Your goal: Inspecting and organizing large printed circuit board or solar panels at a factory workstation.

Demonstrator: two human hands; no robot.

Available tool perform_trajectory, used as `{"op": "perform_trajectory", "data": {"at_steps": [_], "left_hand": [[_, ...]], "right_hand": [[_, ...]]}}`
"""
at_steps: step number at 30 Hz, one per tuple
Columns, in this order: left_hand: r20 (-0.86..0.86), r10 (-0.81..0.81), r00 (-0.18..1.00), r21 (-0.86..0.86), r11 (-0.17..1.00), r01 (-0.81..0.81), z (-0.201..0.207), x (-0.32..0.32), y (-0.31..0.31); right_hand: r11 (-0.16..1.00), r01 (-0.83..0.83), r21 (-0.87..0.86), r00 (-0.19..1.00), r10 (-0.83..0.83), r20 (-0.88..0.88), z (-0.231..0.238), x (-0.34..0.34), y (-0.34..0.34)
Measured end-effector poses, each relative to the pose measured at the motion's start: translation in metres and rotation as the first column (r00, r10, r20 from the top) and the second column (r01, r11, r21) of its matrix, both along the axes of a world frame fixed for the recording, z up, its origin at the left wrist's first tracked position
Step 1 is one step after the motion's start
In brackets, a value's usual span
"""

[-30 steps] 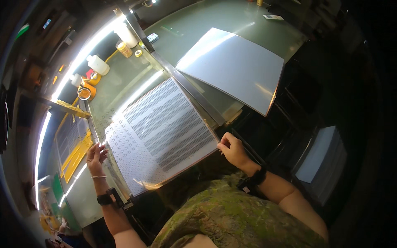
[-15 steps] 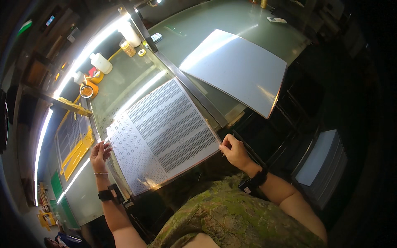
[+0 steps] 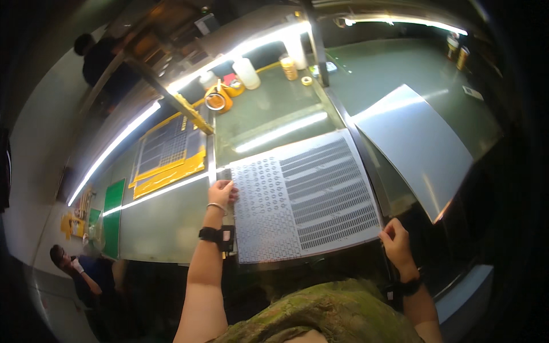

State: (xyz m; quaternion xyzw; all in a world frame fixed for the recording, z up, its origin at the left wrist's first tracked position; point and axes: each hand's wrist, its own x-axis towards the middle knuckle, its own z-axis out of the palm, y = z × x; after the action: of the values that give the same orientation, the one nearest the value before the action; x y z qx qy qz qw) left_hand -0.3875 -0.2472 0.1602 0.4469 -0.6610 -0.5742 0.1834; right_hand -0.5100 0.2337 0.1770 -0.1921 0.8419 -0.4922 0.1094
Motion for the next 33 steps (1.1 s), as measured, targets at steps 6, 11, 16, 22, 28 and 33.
{"op": "perform_trajectory", "data": {"at_steps": [6, 11, 16, 22, 28, 33], "left_hand": [[0.188, 0.071, 0.98, -0.374, 0.927, 0.005, -0.032, -0.019, -0.035], [0.389, 0.164, 0.906, -0.576, 0.811, 0.1, -0.008, -0.032, -0.013], [0.478, 0.118, 0.87, -0.605, 0.763, 0.228, -0.008, -0.033, -0.015], [0.628, 0.133, 0.767, -0.633, 0.661, 0.404, -0.02, -0.037, -0.025], [0.751, 0.128, 0.648, -0.577, 0.605, 0.549, -0.016, -0.047, -0.024], [0.713, 0.26, 0.651, -0.683, 0.466, 0.562, 0.004, -0.043, 0.0]], "right_hand": [[0.996, 0.023, -0.08, 0.996, -0.016, 0.092, -0.022, 0.005, -0.005], [0.997, 0.046, -0.068, 0.998, -0.042, 0.047, -0.043, 0.005, 0.005], [0.993, 0.071, -0.091, 0.991, -0.06, 0.121, -0.036, 0.007, 0.002], [0.998, 0.038, -0.059, 0.997, -0.034, 0.068, -0.03, 0.005, 0.002], [0.995, 0.07, -0.071, 0.993, -0.063, 0.099, -0.027, 0.006, 0.004], [0.955, -0.011, 0.297, 0.962, 0.091, -0.256, 0.005, 0.001, -0.007]]}}
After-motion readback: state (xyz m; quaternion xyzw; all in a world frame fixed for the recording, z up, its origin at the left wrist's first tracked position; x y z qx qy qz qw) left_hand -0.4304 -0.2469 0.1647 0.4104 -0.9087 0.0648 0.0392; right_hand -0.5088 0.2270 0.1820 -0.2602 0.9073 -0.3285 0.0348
